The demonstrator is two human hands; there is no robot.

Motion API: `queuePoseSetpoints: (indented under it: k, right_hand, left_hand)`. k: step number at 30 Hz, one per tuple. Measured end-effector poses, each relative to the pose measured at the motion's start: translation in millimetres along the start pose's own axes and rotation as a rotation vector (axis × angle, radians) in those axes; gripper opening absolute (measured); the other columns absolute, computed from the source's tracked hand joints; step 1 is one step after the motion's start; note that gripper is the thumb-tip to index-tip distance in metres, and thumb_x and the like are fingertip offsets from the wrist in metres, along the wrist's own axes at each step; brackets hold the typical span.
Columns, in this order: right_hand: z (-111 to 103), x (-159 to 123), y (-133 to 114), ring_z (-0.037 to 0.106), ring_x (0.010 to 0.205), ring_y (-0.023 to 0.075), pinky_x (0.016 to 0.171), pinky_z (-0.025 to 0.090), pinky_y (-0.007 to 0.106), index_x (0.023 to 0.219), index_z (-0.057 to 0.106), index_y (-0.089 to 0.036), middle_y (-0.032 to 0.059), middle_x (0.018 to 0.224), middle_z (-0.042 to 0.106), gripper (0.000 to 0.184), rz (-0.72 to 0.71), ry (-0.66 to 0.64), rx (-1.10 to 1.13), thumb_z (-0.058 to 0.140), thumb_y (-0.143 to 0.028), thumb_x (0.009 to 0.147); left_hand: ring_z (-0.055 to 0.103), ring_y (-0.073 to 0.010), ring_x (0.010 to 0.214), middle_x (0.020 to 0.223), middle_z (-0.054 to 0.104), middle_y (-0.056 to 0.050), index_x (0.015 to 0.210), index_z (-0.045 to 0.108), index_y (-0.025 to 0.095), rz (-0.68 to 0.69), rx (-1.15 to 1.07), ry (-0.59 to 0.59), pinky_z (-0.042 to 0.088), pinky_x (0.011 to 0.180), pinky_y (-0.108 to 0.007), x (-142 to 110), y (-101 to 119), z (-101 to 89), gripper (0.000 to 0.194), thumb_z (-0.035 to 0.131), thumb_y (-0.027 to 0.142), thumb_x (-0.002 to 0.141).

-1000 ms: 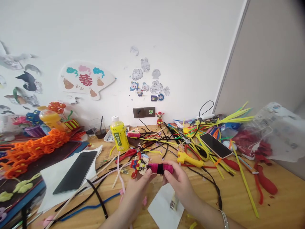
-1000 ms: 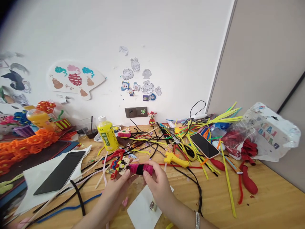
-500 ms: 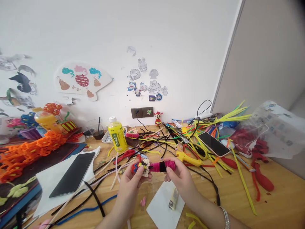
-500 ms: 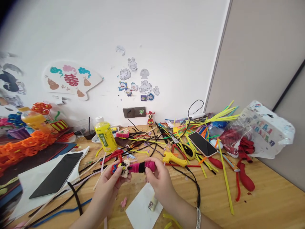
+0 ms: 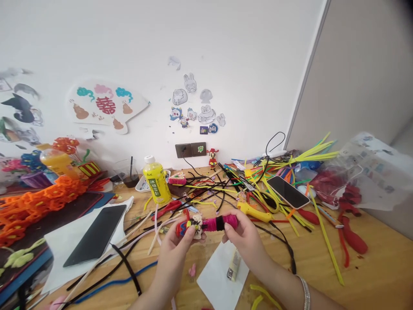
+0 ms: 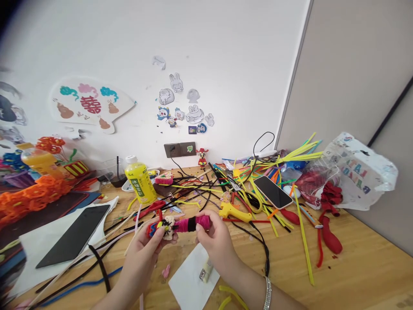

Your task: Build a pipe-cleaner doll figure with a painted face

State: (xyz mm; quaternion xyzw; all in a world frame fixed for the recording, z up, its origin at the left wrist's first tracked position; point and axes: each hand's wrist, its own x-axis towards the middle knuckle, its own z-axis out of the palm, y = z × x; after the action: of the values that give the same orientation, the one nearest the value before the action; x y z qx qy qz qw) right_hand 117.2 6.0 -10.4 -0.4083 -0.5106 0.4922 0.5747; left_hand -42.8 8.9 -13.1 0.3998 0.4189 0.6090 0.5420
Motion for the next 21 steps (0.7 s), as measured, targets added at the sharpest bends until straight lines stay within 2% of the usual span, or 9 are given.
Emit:
queuePoseSetpoints:
  k: [6,10,13,21]
  right_hand:
    - [-2.0,1.4,1.8,0.053,0.053,0.0095,0.052,0.045,0.023,0.092,0.049,-0.019,-0.0024,0.072,0.052,0.018,-0.007,-0.015,-0.015,0.049,-0.029,0.077]
    - [-3.4,1.3,2.7,0.052,0.06,0.0106,0.058,0.046,0.025,0.102,0.049,-0.02,0.0012,0.083,0.054,0.026,-0.018,-0.068,0.034,0.048,-0.03,0.079]
    - [-4.2,0.5,4.3,0.053,0.063,0.0115,0.059,0.046,0.025,0.105,0.048,-0.021,0.0024,0.089,0.054,0.028,-0.02,-0.073,-0.017,0.049,-0.028,0.079]
    - [-4.4,1.7,3.6,0.052,0.059,0.0135,0.055,0.043,0.025,0.093,0.048,-0.019,-0.0015,0.065,0.051,0.015,-0.09,-0.034,-0.17,0.047,-0.024,0.079]
  left_hand:
    - [0.061,-0.0108,0.057,0.064,0.064,0.001,0.083,0.059,0.015,-0.09,-0.045,-0.009,0.05,0.058,-0.021,1.2,2.2,4.6,0.029,0.069,0.035,0.063]
    - [0.06,-0.0105,0.055,0.059,0.063,0.001,0.069,0.058,0.014,-0.165,-0.095,0.015,0.05,0.055,-0.019,2.4,8.4,9.2,0.026,0.07,0.035,0.061]
    - [0.06,-0.0101,0.055,0.058,0.062,0.001,0.065,0.057,0.014,-0.189,-0.107,0.024,0.05,0.056,-0.019,1.1,12.7,10.5,0.023,0.07,0.033,0.061]
    - [0.06,-0.012,0.055,0.06,0.063,0.0,0.07,0.06,0.013,-0.133,-0.065,-0.021,0.051,0.057,-0.023,0.8,10.1,8.0,0.023,0.069,0.033,0.063]
